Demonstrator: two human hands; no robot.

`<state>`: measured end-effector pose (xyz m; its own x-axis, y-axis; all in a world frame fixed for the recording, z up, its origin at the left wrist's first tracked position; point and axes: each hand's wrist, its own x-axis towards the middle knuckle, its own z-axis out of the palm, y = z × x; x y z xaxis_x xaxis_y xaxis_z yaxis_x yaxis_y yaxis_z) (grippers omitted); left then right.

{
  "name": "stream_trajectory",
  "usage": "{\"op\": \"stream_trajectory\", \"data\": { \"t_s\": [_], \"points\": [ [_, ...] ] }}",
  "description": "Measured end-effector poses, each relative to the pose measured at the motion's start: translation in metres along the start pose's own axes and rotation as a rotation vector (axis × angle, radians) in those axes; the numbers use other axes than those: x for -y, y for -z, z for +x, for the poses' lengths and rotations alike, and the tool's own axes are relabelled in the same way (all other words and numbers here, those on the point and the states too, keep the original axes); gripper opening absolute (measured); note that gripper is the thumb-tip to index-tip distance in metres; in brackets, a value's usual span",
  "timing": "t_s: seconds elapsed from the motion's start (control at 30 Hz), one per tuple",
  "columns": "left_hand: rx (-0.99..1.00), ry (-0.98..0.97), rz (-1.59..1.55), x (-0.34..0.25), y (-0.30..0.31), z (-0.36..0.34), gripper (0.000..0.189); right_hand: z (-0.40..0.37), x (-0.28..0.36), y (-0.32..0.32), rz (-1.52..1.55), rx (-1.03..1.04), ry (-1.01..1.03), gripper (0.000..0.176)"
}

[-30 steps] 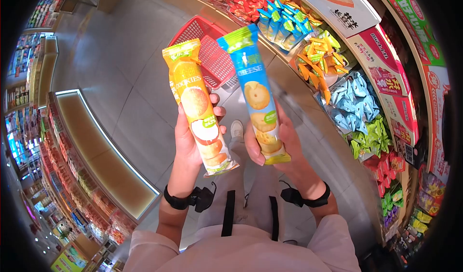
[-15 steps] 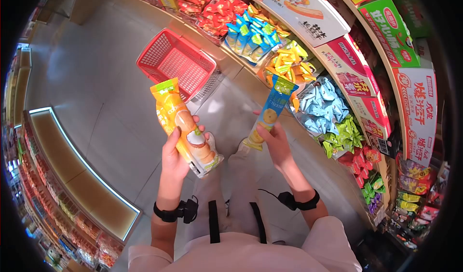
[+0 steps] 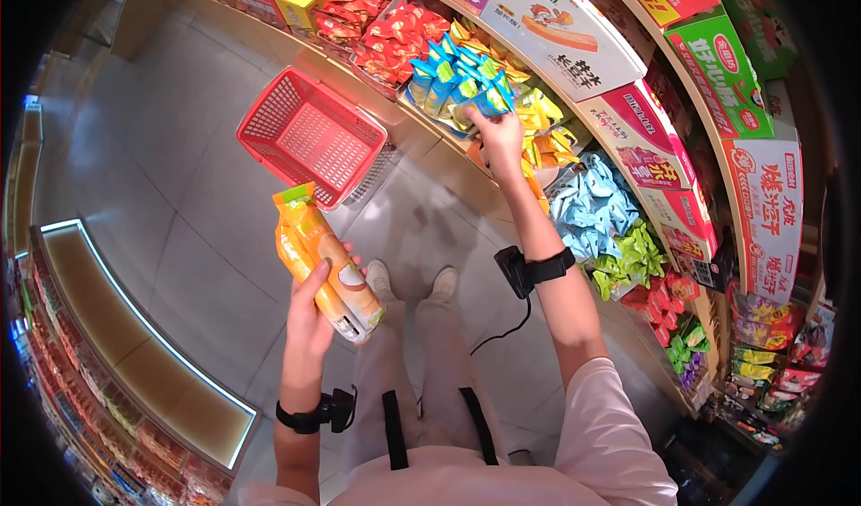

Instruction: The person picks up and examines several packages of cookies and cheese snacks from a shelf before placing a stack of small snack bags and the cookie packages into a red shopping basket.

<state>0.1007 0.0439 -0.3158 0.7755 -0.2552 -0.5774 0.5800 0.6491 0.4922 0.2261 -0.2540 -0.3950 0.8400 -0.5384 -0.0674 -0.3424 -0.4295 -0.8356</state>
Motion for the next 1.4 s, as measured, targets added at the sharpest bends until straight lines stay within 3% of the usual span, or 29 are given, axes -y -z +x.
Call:
{"op": "stream_trajectory", "data": {
  "t_s": [0.17,0.27,0.3,0.4,0.43,0.47,0.53,0.57,0.6,0.67,0.77,0.97,1.07,1.17,1.27,1.4],
  "points": [
    [0.051,0.02,-0.008,-0.008,0.005,0.007,0.038,0.007,0.003,0.0,0.27,0.0,-0.041,0.042],
    [0.065,0.03,-0.022,-0.012,0.009,0.011,0.038,0.008,-0.001,0.002,0.109,-0.013,-0.009,0.043],
    [0.07,0.034,-0.029,-0.013,0.01,0.012,0.038,0.007,0.0,0.002,-0.012,-0.088,0.251,0.04],
    [0.037,0.023,-0.011,-0.018,0.009,0.013,0.037,-0.004,0.001,-0.001,-0.118,-0.067,0.226,0.037],
    [0.03,0.023,-0.006,-0.019,0.011,0.014,0.037,-0.001,-0.014,-0.007,-0.062,0.015,0.049,0.037],
    [0.028,0.023,-0.001,-0.018,0.012,0.015,0.037,0.001,-0.028,-0.009,-0.051,0.114,0.055,0.038],
    [0.028,0.03,0.011,-0.018,0.013,0.017,0.036,-0.002,-0.018,-0.014,-0.246,-0.067,0.196,0.037],
    [0.027,0.035,0.018,-0.019,0.014,0.017,0.036,-0.003,-0.013,-0.015,-0.184,-0.131,0.249,0.037],
    [0.021,0.043,0.026,-0.019,0.014,0.016,0.036,-0.009,0.01,-0.011,-0.245,-0.151,0.251,0.026],
    [0.022,0.073,0.055,-0.016,0.02,0.017,0.036,-0.007,0.0,-0.013,-0.555,-0.22,0.476,0.013],
    [0.016,0.073,0.082,-0.011,0.014,0.02,0.037,-0.009,-0.005,-0.016,-0.612,-0.241,0.459,0.006],
    [0.033,0.14,0.083,0.015,0.001,0.035,0.038,-0.077,0.003,0.01,-0.177,-0.187,0.493,0.011],
    [0.098,0.199,0.113,0.035,-0.011,0.045,0.04,-0.125,-0.023,0.027,0.022,-0.047,0.198,0.019],
    [0.146,0.302,0.058,0.053,-0.028,0.048,0.041,-0.142,-0.042,0.064,-0.251,-0.258,0.335,0.025],
    [0.17,0.364,0.04,0.069,-0.039,0.047,0.04,-0.128,-0.038,0.103,-0.719,-0.39,0.309,0.028],
    [0.172,0.371,0.09,0.093,-0.05,0.048,0.041,-0.101,-0.072,0.122,-0.789,-0.257,0.417,0.03]
  ]
}}
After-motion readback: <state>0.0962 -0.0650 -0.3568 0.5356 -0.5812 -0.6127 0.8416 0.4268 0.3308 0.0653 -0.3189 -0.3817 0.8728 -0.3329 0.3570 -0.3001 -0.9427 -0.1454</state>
